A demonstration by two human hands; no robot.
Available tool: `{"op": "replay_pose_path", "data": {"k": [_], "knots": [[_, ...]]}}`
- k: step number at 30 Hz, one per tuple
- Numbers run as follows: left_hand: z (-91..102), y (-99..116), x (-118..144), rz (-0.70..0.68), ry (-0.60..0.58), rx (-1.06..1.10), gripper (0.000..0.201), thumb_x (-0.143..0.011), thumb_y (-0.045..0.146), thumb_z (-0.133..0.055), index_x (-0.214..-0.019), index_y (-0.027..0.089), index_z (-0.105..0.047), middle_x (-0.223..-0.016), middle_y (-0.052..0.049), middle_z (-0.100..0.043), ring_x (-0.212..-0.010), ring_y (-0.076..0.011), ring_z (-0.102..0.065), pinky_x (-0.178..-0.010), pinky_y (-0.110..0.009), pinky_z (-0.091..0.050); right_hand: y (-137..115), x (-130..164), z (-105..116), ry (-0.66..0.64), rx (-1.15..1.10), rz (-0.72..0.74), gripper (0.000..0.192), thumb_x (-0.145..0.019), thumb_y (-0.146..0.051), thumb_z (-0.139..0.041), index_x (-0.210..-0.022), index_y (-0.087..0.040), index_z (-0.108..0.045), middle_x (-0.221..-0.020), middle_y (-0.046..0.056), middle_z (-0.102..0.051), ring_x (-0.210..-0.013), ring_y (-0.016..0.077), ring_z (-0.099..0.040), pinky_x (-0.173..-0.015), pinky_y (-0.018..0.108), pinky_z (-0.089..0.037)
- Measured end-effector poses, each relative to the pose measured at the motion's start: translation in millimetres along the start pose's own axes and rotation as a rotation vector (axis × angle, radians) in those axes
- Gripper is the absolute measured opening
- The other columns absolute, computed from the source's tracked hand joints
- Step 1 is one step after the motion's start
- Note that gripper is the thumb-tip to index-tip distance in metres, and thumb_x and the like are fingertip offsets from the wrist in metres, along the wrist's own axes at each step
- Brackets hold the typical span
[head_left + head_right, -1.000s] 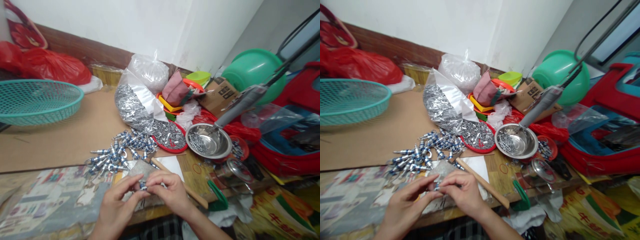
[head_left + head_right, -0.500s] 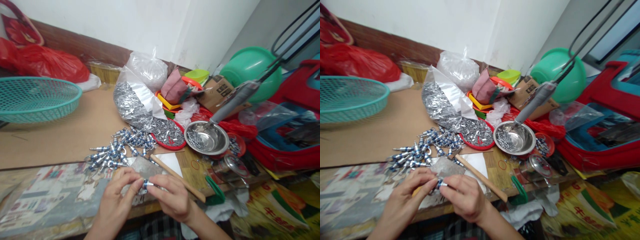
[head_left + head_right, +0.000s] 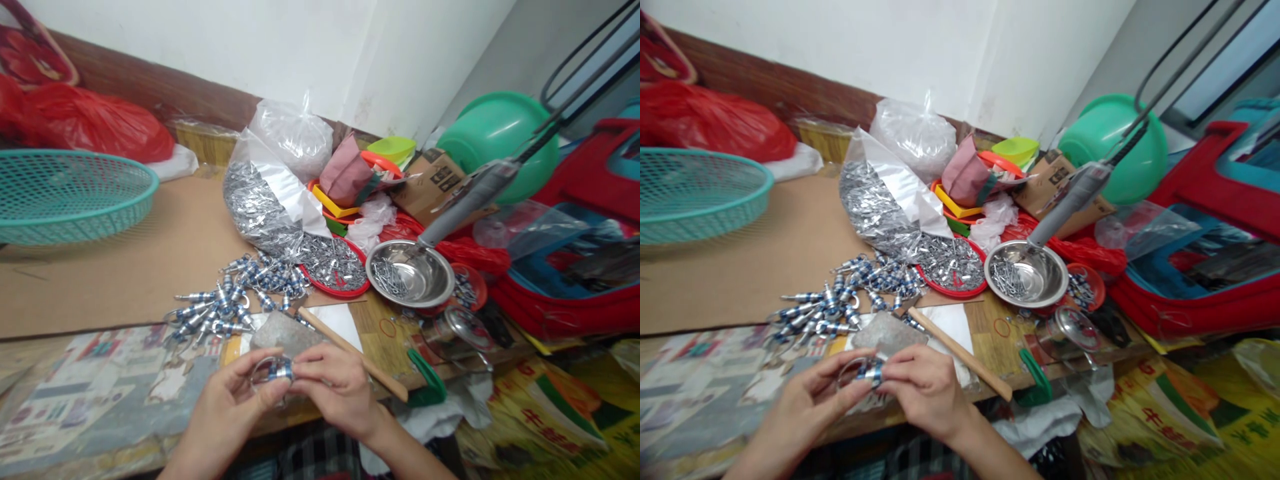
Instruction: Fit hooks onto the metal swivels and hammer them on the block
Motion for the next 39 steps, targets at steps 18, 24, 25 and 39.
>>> {"op": "replay_pose_path", "data": {"k": [18, 24, 25, 39], "knots": [[-11.3, -16.1, -6.2, 0.054, 0.1, 0.161, 0.06, -0.057, 0.035, -0.073, -0.107, 0.022, -0.043, -0.066, 0.002, -0.065, -0.065, -0.0172, -0.066, -0.064, -0.025, -0.051, 173.3, -101.4, 74.9, -0.493, 1.064, -0.498, 0.029, -0.087, -0.03, -0.051, -0.112, -0.016, -0.051, -0.112, 0.007, -0.054, -0.095, 0.0188, -0.056, -0.079, 0.039, -0.048], [-4.4, -28.8, -14.2, 0.082, 0.154, 0.17, 0.07, -0.047, 0.03, -0.079, -0.106, 0.021, -0.044, -0.066, 0.001, -0.065, -0.068, -0.0185, -0.066, -0.067, -0.03, -0.053, 161.0, -95.3, 86.1, -0.251, 0.947, -0.448, 0.019, -0.088, -0.023, -0.048, -0.1, -0.016, -0.06, -0.102, 0.007, -0.061, -0.093, 0.0176, -0.058, -0.083, 0.035, -0.046], [-3.8, -30.9, -15.1, 0.082, 0.155, 0.185, 0.071, -0.046, 0.029, -0.079, -0.107, 0.021, -0.044, -0.066, 0.002, -0.064, -0.067, -0.0183, -0.065, -0.067, -0.031, -0.053, 154.6, -91.9, 85.7, -0.194, 0.911, -0.425, 0.019, -0.088, -0.021, -0.047, -0.097, -0.016, -0.063, -0.099, 0.007, -0.063, -0.093, 0.0176, -0.058, -0.084, 0.033, -0.045], [-2.8, -31.3, -16.7, 0.065, 0.083, 0.224, 0.071, -0.049, 0.028, -0.079, -0.109, 0.019, -0.043, -0.066, 0.004, -0.06, -0.058, -0.0148, -0.063, -0.052, -0.024, -0.05, 125.4, -68.0, 61.7, 0.169, 0.466, -0.305, 0.017, -0.076, -0.011, -0.053, -0.077, -0.014, -0.07, -0.082, 0.009, -0.069, -0.079, 0.0188, -0.062, -0.078, 0.032, -0.047]]}}
Point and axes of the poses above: each hand's wrist, its own x-axis away from the middle knuckle, its own z-axis out of the back of the hand, y = z × x, the point moved 3 cm from there along -x, towards the middle knuckle
